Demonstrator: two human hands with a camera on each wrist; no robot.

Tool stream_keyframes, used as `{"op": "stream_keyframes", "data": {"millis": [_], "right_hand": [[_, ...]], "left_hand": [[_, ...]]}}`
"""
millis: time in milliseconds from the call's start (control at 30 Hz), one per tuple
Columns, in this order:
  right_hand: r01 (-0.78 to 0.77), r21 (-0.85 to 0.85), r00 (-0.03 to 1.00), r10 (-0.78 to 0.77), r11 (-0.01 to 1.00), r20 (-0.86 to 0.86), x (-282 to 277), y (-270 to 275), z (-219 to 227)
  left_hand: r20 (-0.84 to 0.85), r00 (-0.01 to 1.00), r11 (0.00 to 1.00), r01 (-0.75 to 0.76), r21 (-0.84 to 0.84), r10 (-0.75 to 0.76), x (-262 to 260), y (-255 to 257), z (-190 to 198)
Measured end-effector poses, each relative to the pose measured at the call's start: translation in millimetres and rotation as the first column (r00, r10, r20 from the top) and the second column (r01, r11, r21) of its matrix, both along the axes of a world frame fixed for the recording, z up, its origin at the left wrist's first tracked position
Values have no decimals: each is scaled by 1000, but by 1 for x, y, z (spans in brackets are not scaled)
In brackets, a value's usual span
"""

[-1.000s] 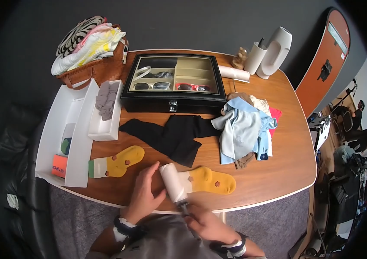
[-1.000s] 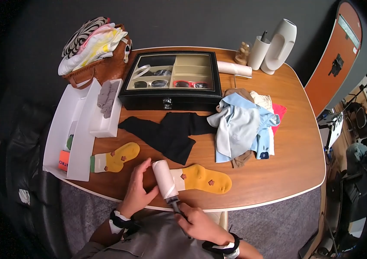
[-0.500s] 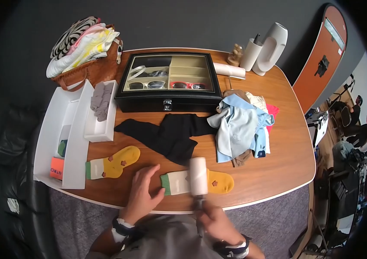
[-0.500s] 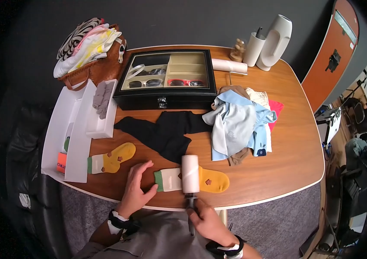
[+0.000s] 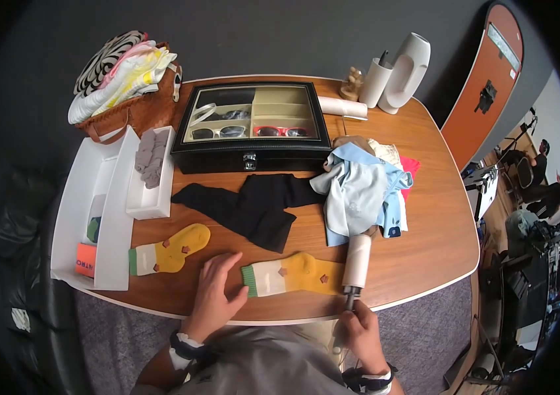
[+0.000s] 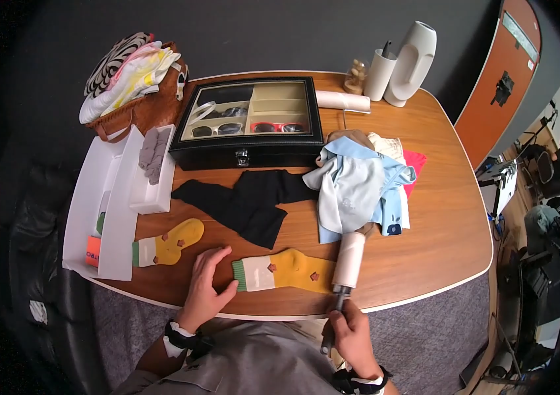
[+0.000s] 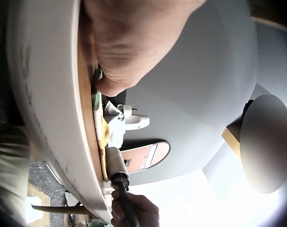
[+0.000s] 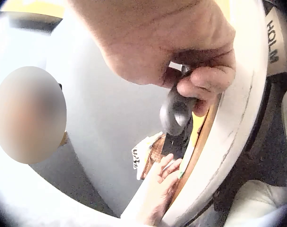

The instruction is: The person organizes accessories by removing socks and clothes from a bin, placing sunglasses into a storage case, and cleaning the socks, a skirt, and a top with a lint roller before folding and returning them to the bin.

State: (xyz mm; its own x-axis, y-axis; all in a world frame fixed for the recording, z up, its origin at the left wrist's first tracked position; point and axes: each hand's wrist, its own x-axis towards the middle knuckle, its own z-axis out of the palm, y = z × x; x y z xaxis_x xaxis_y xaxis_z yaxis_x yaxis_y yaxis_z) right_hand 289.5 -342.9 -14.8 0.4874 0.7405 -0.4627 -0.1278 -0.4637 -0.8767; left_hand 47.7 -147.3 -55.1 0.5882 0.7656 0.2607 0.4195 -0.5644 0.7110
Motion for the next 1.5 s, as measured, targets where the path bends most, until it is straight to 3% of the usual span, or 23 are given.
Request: {"op": "stream_keyframes", "data": {"millis": [167,300,400,500,533,633,733,833,867,900,967,1067,1167,1200,1300,1333,1400,1433,1500], "right_hand": [[142,213,983,-163,967,84,17,2,-1],[241,242,934,-292,940,205,66,15,-14],[239,152,827,-284,959,486,97,27,-11],[250,24,782,-217,968,585,112,35,-14],[203,61,689,-187,977,700,112,38,-19],[241,-4,618,-151,970,772,108,40,-16],[280,167,475,-288,945,832,94,38,-9],[-19,285,424,-250,958,870,74,31,-7],[-169,275,464,-170,946,869,72,27,-10],[-341,120,382,20,932,924,69,25,-3],[-488,-31,337,221,872,915,56,33,7],[-534,-42,377,282,844,882,49,43,2],[-554,-37,309,246,832,919,50,48,-6],[-570,-5,336,239,822,911,49,52,-3],[-582,73,491,278,810,826,46,63,2],[-542,94,628,328,835,706,40,69,11],[-453,93,834,385,887,395,23,84,29],[-480,132,838,408,867,364,16,95,32],[-526,209,836,457,824,302,3,124,33]], "left_hand": [[-8,1000,1000,18,15,-18,0,1,2],[-3,996,995,94,21,-94,-4,2,4],[-92,986,988,143,58,-137,-1,0,12],[-132,981,987,148,60,-140,0,-1,8],[-132,981,987,151,64,-141,0,0,7],[-101,984,984,153,94,-143,0,0,5],[-84,984,977,168,130,-158,1,-1,3],[-91,983,976,168,136,-157,3,-1,4],[-93,984,977,166,135,-154,3,-1,4],[-91,984,977,166,131,-155,3,-1,4],[-84,985,979,163,126,-153,3,-1,2],[-45,988,986,148,80,-145,2,0,3],[-8,990,990,140,22,-140,1,2,5],[25,989,989,143,26,-144,-1,3,6],[288,957,938,65,-340,38,-17,-4,-2],[255,962,895,26,-446,99,-24,-6,3],[305,925,927,-108,-360,227,-36,-1,4],[335,898,931,-176,-320,285,-42,3,6],[369,833,874,-249,-417,413,-60,12,21]]}}
